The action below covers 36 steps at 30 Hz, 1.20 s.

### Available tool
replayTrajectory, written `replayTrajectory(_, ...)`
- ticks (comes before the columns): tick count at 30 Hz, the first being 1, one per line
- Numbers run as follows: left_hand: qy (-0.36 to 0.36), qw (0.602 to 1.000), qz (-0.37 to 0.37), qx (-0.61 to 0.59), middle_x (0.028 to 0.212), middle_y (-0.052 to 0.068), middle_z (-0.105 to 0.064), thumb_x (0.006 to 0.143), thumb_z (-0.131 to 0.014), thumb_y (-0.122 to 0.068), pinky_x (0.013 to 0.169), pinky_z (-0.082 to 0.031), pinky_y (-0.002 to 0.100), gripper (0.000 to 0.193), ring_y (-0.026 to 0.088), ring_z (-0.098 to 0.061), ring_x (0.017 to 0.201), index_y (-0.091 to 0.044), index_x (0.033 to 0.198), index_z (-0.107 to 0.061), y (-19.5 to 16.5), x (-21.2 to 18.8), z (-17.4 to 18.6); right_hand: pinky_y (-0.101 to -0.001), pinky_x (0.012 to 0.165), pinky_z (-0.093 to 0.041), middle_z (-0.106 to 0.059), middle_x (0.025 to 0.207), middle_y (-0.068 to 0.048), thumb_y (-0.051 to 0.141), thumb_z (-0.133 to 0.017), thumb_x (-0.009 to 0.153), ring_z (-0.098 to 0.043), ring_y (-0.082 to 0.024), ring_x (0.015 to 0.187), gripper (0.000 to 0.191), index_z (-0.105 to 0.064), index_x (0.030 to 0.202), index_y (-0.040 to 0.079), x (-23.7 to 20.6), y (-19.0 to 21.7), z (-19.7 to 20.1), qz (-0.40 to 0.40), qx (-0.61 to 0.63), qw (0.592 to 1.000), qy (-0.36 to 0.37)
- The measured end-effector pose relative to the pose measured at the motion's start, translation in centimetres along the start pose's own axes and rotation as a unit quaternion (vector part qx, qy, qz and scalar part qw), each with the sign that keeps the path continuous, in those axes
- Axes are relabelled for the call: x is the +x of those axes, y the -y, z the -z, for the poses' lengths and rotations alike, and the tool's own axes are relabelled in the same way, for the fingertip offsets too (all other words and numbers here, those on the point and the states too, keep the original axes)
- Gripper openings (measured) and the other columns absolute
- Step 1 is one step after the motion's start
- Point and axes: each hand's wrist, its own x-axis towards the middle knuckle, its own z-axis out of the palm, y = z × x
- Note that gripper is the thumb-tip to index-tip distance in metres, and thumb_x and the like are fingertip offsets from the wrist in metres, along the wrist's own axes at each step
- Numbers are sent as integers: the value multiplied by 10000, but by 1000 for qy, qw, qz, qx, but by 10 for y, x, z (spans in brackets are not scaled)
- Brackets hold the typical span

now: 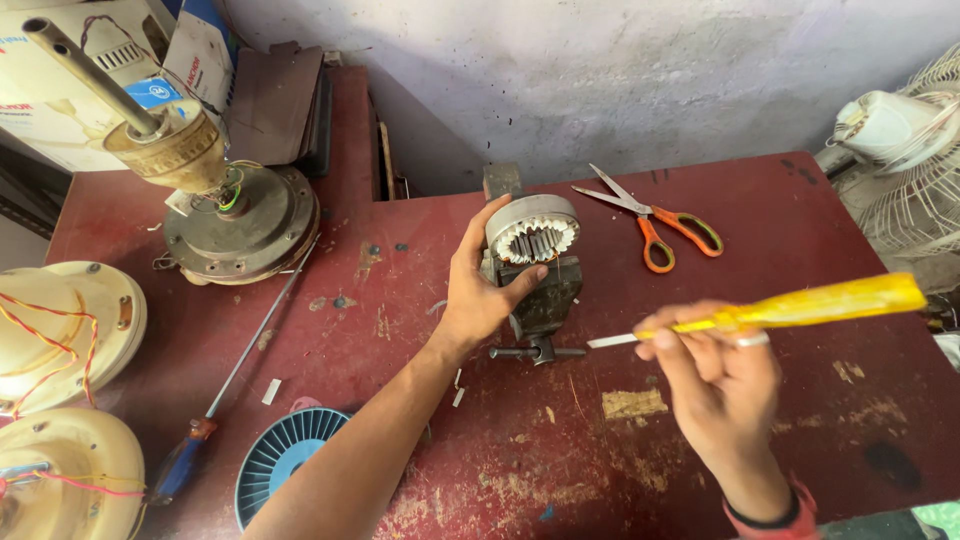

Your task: The person winds copper wire around the slots of a motor stator held in a bench vise. They use a yellow-handled screwdriver to push the wire into the slots and adjust the winding. The person continues winding and adjusting the wire throughout the clip.

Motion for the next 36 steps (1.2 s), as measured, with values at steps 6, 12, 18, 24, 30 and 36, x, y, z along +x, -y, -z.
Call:
replayTrajectory(6, 1, 999, -24, 37, 1355, 128, -668, 806, -844, 15, 1135, -477, 352, 773, 208, -625, 1289, -43, 1483, -477, 4, 2, 2, -302, 845, -618, -702, 1156, -169, -56, -632, 1007, -703, -169, 968, 223, -495, 1172, 3, 45, 6, -45, 104, -80, 990, 43)
replayTrajectory(12, -15, 994, -3, 109, 1331, 130, -647, 761, -901, -94, 1106, -488, 373, 734, 232, -639, 1265, -37, 1406, -555, 7, 4, 5, -286, 810, -589, -715, 1101, -130, -17, -660, 998, -707, -166, 939, 216, -492, 1130, 15, 54, 7, -56, 157, -233, 958, 55)
replayTrajectory(18, -17, 992, -4, 121, 1311, 138, -645, 755, -899, -131, 1084, -502, 376, 703, 253, -649, 1243, -40, 1377, -585, 5, 5, 6, -291, 851, -585, -692, 1096, -121, -7, -671, 1008, -714, -179, 967, 226, -502, 1157, 18, 56, 7, -61, 151, -243, 957, 51)
replayTrajectory(24, -17, 991, -5, 134, 1294, 142, -652, 751, -902, -139, 1079, -505, 380, 693, 255, -659, 1219, -42, 1369, -603, 6, 6, 6, -342, 825, -556, -686, 1046, -116, -9, -688, 970, -697, -241, 928, 222, -540, 1134, 12, 64, 22, -67, 192, -311, 928, 77)
replayTrajectory(30, -20, 991, -7, 129, 1293, 144, -648, 740, -905, -139, 1071, -506, 380, 704, 258, -655, 1219, -42, 1364, -593, 9, 7, 6, -389, 742, -527, -694, 964, -118, 8, -684, 938, -689, -300, 846, 160, -604, 1077, 6, 79, 42, -70, 183, -370, 900, 138)
replayTrajectory(36, -16, 989, -23, 145, 1290, 153, -643, 729, -908, -150, 1072, -502, 390, 712, 284, -646, 1225, -42, 1362, -598, 7, 8, 6, -437, 608, -525, -711, 891, -171, 8, -656, 929, -692, -394, 780, 93, -634, 1020, 12, 93, 50, -75, 184, -401, 875, 200)
